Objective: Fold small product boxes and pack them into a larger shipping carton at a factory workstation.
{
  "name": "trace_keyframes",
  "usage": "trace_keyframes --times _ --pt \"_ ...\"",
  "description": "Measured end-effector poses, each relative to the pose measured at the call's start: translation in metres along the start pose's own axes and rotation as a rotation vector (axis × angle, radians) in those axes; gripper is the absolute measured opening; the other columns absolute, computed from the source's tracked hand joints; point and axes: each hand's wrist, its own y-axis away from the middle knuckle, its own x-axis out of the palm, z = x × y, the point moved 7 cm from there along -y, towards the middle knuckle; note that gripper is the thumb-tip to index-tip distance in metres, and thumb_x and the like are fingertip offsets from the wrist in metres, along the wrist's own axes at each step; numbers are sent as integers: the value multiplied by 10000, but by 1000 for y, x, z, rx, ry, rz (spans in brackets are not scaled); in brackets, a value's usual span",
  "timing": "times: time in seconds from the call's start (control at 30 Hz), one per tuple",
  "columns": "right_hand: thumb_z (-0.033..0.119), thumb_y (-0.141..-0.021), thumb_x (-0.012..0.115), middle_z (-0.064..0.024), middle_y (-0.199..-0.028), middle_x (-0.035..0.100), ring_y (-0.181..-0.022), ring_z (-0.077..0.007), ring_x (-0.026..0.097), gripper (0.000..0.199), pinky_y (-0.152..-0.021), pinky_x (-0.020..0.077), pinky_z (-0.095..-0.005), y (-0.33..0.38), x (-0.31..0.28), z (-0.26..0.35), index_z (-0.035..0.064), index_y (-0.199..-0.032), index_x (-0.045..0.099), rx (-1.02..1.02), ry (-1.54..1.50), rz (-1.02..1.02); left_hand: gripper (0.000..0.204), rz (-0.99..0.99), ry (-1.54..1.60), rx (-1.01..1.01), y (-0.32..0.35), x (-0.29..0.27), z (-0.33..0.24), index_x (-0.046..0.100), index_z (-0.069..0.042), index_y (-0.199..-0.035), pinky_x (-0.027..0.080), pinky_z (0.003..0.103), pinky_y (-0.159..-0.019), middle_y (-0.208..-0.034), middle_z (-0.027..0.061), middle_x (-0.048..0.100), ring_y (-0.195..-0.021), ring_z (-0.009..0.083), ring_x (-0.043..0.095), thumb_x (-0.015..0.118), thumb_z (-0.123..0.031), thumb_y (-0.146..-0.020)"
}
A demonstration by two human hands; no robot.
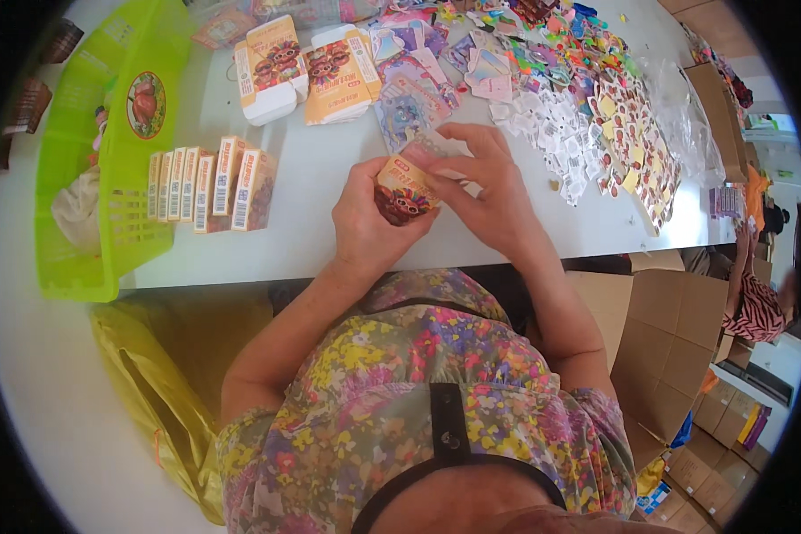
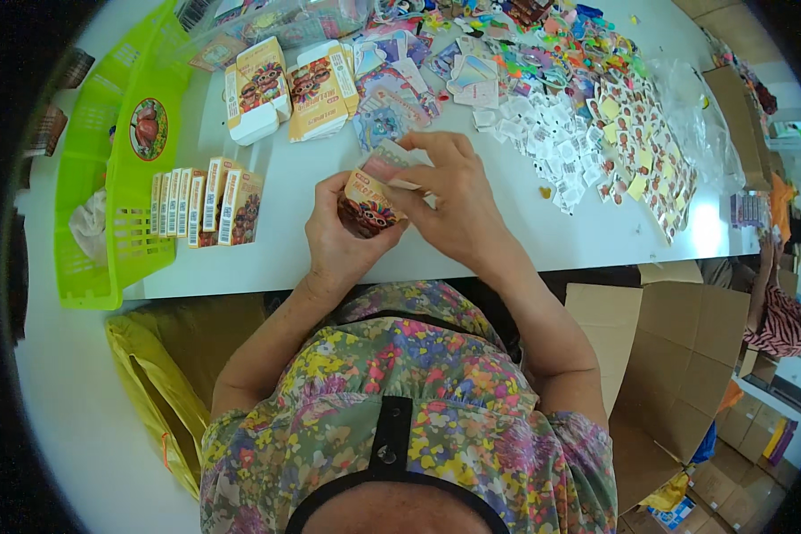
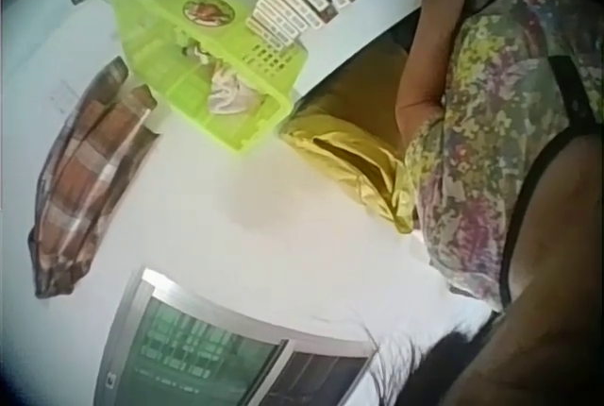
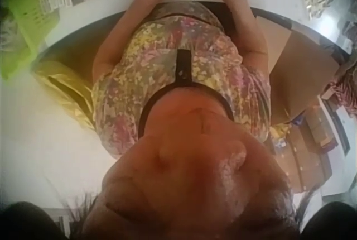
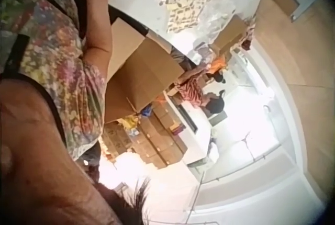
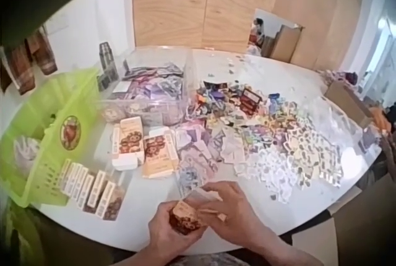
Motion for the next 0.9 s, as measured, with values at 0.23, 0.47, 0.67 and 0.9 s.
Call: trace_keyframes --times 0.23,0.47,0.67,0.9 --pt "41 -814 715 -123 -1138 613 -969 -208 619 132 -835 488 -306 -5 -5 -13 26 -945 710 238 -351 -88 682 -8 31 -37 -1 -4 6 498 -29 -1149 559 334 -707 -969 135 631 -830 246 676 893 -165 -610" --pt "86 -784 740 -172 -1124 633 -988 -296 628 187 -832 517 -349 -14 11 -15 47 -966 725 145 -366 0 763 66 7 -39 -7 -6 2 412 10 -1208 545 298 -798 -1037 117 609 -931 157 628 895 -120 -633" --pt "2 -787 696 -155 -1159 616 -1006 -280 626 199 -832 513 -333 -33 14 0 43 -981 713 3 -246 -18 711 -56 63 -24 -12 -23 8 465 -2 -1175 567 304 -720 -999 151 653 -855 192 683 893 -137 -624" --pt "-41 -771 687 -123 -1139 636 -989 -242 626 222 -832 512 -320 -40 12 4 34 -979 689 -26 -207 -142 724 -57 160 -101 -11 -25 19 456 1 -1185 563 312 -758 -1004 151 646 -889 199 676 893 -133 -624"
